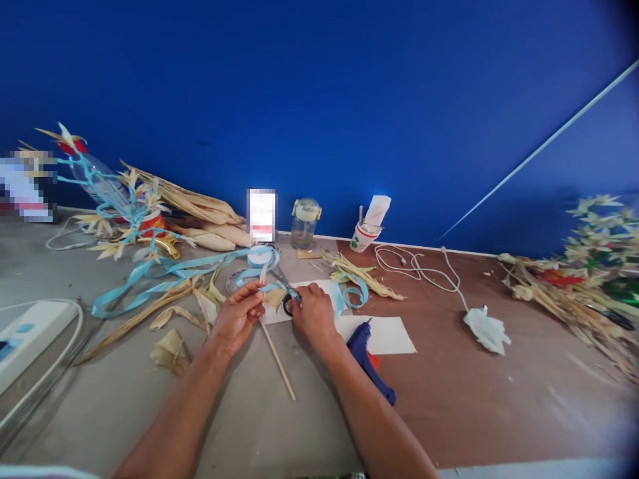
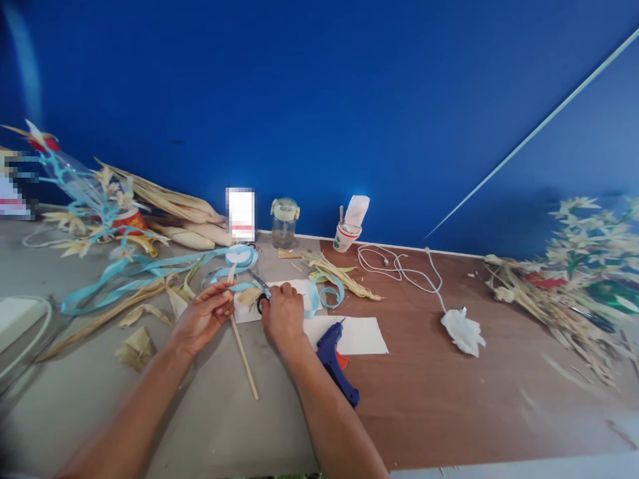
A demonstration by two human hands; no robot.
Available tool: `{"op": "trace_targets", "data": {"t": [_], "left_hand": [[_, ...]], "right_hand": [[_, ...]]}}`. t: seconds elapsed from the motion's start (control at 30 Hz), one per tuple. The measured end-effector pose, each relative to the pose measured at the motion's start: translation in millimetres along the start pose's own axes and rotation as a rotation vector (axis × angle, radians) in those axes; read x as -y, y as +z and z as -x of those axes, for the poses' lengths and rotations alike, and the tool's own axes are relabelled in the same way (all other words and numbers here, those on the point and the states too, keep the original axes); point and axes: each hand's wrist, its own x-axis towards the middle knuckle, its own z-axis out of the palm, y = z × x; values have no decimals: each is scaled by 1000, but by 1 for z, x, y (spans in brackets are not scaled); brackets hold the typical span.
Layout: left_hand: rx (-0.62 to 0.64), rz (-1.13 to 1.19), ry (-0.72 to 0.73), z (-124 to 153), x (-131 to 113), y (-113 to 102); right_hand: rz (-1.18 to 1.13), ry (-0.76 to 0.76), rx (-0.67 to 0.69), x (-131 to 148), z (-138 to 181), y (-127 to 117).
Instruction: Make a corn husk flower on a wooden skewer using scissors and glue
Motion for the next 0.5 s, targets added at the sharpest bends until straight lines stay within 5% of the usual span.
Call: {"op": "trace_targets", "data": {"t": [0.5], "left_hand": [[-6, 7, -13, -2, 5, -3]], "right_hand": [[72, 10, 11, -8, -2, 7]]}}
